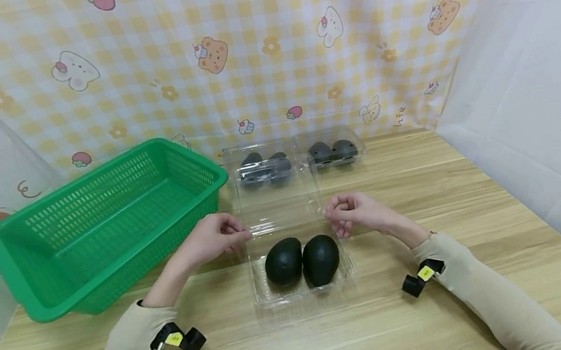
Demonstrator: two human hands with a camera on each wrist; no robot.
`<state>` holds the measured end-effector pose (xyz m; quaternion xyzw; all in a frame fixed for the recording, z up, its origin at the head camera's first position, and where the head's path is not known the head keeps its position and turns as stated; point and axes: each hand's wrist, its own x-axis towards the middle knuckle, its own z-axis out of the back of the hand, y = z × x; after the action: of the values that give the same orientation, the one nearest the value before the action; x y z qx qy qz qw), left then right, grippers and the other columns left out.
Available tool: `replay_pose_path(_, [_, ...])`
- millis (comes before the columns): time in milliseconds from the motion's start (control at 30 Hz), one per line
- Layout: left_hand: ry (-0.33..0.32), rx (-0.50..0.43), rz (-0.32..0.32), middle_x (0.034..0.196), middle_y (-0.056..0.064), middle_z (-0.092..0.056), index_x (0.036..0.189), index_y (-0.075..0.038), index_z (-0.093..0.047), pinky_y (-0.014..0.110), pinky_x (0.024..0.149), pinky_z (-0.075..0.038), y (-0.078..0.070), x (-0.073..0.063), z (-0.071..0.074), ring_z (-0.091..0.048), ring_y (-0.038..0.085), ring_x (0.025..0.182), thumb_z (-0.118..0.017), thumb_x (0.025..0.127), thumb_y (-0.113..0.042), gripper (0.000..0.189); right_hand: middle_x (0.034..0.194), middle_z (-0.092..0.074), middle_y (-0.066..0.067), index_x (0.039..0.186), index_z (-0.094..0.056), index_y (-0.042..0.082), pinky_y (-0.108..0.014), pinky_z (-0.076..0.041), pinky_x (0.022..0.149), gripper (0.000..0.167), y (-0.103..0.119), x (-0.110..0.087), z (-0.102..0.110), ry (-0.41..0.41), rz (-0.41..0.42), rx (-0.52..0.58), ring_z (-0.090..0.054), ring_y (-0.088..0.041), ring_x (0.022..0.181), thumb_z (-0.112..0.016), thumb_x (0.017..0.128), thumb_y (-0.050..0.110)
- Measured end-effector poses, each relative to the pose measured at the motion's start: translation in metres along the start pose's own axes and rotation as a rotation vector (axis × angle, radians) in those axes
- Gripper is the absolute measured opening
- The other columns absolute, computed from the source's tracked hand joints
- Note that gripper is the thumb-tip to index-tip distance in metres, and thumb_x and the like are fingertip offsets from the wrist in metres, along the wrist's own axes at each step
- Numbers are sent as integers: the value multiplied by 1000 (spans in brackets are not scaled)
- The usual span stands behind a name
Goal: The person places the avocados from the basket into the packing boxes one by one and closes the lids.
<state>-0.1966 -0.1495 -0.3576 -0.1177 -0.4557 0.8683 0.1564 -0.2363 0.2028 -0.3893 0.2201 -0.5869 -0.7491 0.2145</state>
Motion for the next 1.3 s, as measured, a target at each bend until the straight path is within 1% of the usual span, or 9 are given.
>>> replay_pose_path(133, [-19,-13,-11,87,10,-66,100,5,-65,39,69,-59,0,1,-1,-66,21,72,-72,94,-13,19,78,-66,-11,101,-55,-3,-29,-58,59,16,-1,0,0,-23,28,-9,-66,-17,64,-62,101,11])
replay_pose_path(333, [-40,-49,-18,89,13,-66,101,6,-63,39,70,-60,1,3,-2,-66,20,73,-71,94,-10,18,78,-66,-12,104,-54,-4,-29,-57,58,17,-2,2,-1,-62,43,15,-64,-17,62,-64,100,9])
replay_pose_path(467, [-63,-62,-18,89,13,-66,101,5,-63,41,71,-59,1,3,-3,-67,23,74,-71,94,-10,19,78,-66,-13,107,-53,-5,-28,-56,57,19,-2,2,-2,-83,63,32,-64,-17,62,-64,99,8])
replay_pose_path(600, [-91,-88,-23,89,13,-66,102,6,-63,44,72,-60,1,4,-3,-68,27,75,-72,93,-9,20,79,-66,-13,108,-50,-5,-28,-56,57,19,-3,3,-3,-86,97,50,-64,-17,62,-63,99,5])
replay_pose_path(833, [-135,-117,-29,89,13,-66,102,8,-61,44,72,-60,2,4,-6,-67,20,74,-74,90,-6,22,76,-66,-10,112,-46,-5,-28,-53,55,21,-5,3,-3,-73,136,58,-62,-17,61,-61,100,4])
replay_pose_path(933, [-148,-116,-32,90,14,-66,104,9,-60,43,73,-60,1,4,-7,-68,22,75,-74,90,-5,24,77,-66,-10,114,-44,-4,-28,-53,55,22,-5,3,-2,-57,157,49,-61,-17,61,-59,100,2])
replay_pose_path(1033, [-158,-124,-28,92,16,-66,106,9,-60,43,73,-60,2,4,-8,-68,24,76,-74,90,-5,25,80,-66,-12,116,-42,-4,-29,-54,56,23,-4,3,-1,-49,161,64,-62,-17,63,-58,100,-1])
replay_pose_path(1167, [-168,-127,-27,93,17,-66,108,11,-59,44,74,-60,2,5,-8,-68,26,78,-73,91,-5,27,84,-66,-16,116,-41,-3,-28,-54,57,23,-3,3,-2,-61,160,91,-62,-17,65,-56,99,-4])
replay_pose_path(1300, [-186,-121,-22,93,16,-66,109,10,-60,48,77,-58,2,6,-9,-70,33,79,-72,91,-5,27,84,-65,-18,116,-39,-5,-28,-54,58,23,-5,3,-3,-70,181,102,-63,-18,67,-55,99,-6])
